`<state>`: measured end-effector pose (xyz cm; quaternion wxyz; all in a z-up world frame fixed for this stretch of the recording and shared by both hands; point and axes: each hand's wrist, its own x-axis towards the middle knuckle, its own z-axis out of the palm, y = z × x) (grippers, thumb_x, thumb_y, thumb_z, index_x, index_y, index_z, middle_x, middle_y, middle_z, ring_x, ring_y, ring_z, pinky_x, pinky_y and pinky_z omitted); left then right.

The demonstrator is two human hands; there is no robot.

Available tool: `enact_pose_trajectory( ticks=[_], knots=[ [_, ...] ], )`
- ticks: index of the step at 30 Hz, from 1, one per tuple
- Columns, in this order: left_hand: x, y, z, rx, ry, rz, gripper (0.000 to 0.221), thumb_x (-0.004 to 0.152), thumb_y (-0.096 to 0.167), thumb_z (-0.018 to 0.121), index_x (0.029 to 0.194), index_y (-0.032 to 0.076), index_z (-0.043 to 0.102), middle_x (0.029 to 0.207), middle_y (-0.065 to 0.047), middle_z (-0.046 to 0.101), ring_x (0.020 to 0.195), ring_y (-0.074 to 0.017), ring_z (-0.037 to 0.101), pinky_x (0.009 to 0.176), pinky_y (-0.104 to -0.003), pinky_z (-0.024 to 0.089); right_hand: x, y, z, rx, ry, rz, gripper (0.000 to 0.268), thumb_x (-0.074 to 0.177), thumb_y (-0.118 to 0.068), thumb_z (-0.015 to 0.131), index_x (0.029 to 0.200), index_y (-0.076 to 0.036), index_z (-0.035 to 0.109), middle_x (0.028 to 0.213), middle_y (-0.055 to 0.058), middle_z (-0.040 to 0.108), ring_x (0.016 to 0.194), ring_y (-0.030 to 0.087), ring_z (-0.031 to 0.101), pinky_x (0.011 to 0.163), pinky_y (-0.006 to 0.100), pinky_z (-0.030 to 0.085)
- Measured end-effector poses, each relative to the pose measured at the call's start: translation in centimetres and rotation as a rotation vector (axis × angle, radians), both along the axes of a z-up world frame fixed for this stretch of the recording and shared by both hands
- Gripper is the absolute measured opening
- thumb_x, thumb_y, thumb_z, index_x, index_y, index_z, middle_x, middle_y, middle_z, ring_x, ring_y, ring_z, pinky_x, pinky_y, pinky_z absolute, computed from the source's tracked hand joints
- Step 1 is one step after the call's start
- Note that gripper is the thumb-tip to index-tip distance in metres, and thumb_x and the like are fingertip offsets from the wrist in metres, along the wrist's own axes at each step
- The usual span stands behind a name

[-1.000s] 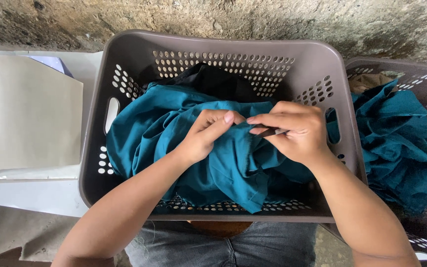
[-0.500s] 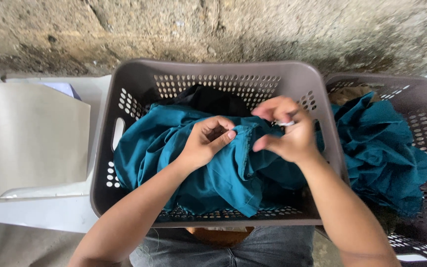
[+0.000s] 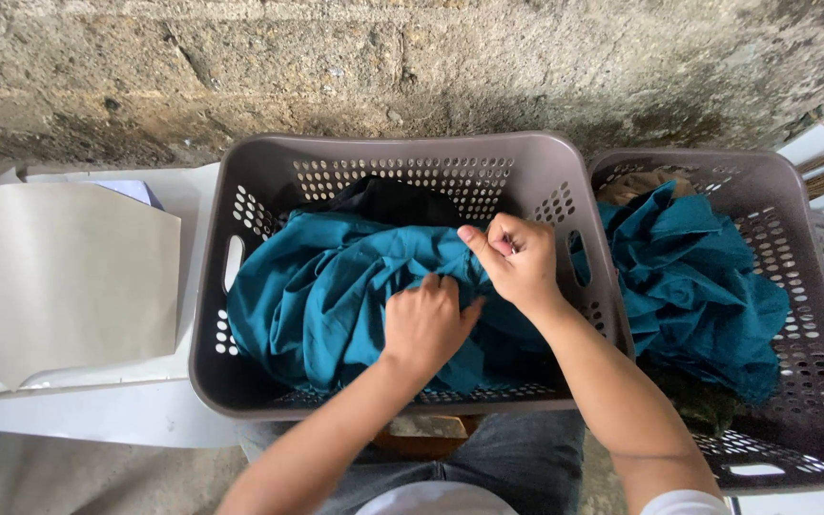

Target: Inspecting a teal garment for loose threads and trimming them with small scissors

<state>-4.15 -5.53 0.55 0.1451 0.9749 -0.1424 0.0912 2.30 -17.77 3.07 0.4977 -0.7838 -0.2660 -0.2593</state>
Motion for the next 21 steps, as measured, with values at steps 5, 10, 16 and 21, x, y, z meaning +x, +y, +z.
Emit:
enact_pose_trajectory(
  ticks=[5,10,16,21],
  knots=[
    [-1.4,1.7,0.6,-0.433,0.139,0.02,0.014,0.08,0.017,0.057,0.081,0.004,0.062,0.066,-0.007,0.058,0.05,-0.0181,0.059,0.041,-0.023,0.043,1.5,-2.2,0.4,0.061,0.038,-0.067,0.05,0.086,-0.02,0.063,0.051,-0.012,0.028,0.038,0.002,0.042,0.037,0.015,0.043,0.044,0.022,0.034],
    [-1.7,5.1,5.0,-1.599,0.49,0.012,0.018,0.086,0.014,0.051,0.082,0.001,0.061,0.066,-0.003,0.056,0.058,-0.0091,0.052,0.056,-0.019,0.042,0.3,-2.2,4.2,0.061,0.097,0.033,0.047,0.092,-0.03,0.051,0.051,-0.012,0.04,0.044,0.003,0.05,0.042,0.011,0.047,0.048,0.021,0.035],
    [-2.9,8.7,11.1,-1.135,0.232,-0.22,0.027,0.062,0.017,0.077,0.078,0.003,0.06,0.063,-0.011,0.058,0.059,-0.0179,0.055,0.053,-0.029,0.046,-4.3,-0.5,11.1,-0.043,0.134,0.369,0.048,0.066,-0.021,0.075,0.054,-0.013,0.028,0.064,0.006,0.063,0.044,0.004,0.037,0.044,0.014,0.026],
    [-5.3,10.8,7.6,-0.233,0.137,-0.025,0.027,0.074,0.009,0.063,0.1,0.006,0.061,0.095,-0.014,0.057,0.085,-0.0323,0.059,0.068,-0.039,0.047,-2.4,-4.3,6.7,-0.087,0.33,0.285,0.05,0.073,-0.005,0.068,0.052,-0.014,0.024,0.057,0.005,0.059,0.046,0.005,0.032,0.043,0.019,0.023]
  ],
)
